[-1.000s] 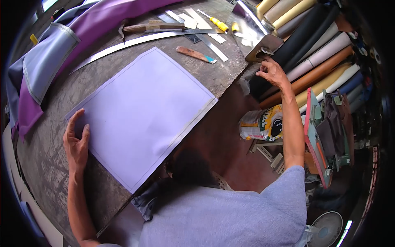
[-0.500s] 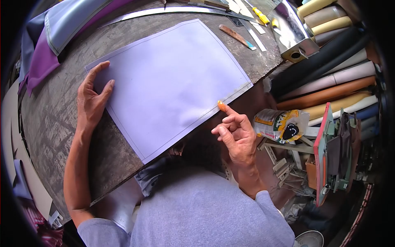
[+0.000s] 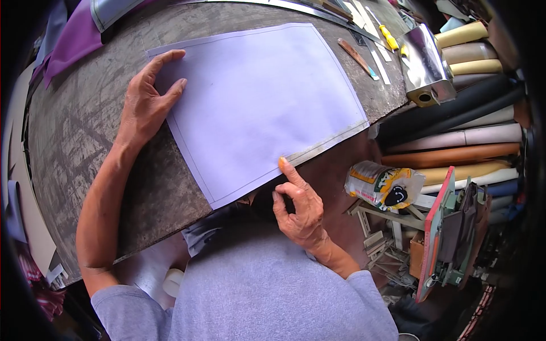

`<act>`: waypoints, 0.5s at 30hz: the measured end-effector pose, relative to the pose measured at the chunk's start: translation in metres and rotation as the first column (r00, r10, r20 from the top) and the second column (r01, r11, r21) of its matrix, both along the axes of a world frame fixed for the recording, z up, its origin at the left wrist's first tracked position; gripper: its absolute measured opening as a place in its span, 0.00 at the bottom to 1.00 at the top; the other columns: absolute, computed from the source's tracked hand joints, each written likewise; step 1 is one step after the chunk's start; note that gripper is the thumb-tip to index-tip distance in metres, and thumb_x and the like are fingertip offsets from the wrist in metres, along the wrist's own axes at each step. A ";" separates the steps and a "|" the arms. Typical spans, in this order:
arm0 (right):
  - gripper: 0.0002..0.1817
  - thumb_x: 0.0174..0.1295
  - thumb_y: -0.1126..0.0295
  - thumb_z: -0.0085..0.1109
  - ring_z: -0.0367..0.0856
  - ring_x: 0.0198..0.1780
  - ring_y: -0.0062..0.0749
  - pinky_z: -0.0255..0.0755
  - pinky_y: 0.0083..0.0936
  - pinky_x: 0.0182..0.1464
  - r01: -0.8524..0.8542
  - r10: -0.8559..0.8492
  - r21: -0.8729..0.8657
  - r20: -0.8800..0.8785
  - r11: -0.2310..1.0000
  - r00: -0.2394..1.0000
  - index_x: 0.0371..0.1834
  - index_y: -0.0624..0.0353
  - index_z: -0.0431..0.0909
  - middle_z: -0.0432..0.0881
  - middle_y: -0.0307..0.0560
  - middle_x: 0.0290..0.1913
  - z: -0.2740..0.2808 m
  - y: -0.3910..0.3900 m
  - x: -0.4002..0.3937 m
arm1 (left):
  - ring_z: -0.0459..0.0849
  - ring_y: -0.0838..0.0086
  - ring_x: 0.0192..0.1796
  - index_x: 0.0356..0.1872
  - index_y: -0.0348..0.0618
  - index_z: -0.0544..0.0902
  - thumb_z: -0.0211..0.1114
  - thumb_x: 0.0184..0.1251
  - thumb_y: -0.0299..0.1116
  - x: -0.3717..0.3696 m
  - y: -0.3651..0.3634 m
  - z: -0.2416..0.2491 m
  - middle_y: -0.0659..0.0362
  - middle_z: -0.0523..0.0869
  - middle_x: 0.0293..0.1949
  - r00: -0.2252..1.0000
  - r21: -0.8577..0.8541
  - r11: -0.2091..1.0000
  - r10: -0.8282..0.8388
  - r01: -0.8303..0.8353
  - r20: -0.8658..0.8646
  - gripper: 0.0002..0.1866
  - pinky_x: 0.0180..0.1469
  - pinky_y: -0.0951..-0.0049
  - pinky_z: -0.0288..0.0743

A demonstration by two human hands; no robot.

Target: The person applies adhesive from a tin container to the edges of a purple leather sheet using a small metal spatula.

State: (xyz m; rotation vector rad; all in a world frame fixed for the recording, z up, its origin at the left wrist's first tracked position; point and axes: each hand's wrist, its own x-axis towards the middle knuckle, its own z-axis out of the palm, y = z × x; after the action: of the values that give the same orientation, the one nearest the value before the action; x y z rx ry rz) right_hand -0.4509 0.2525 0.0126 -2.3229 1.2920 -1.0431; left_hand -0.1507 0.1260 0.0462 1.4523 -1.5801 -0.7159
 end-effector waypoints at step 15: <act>0.12 0.57 0.82 0.67 0.85 0.37 0.36 0.80 0.23 0.38 -0.068 0.068 -0.007 0.019 0.998 0.997 0.41 0.64 0.73 0.77 0.66 0.66 0.000 0.009 0.018 | 0.83 0.74 0.57 0.64 0.45 0.79 0.68 0.67 0.27 0.005 0.000 -0.002 0.58 0.84 0.58 0.999 -0.027 1.000 -0.009 0.010 0.038 0.24 0.62 0.72 0.78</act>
State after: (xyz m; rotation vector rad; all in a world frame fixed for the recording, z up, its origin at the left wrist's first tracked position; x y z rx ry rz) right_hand -0.4332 0.2613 0.0127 -2.3381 1.1950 -1.0472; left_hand -0.1461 0.1265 0.0440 1.4475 -1.6202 -0.6739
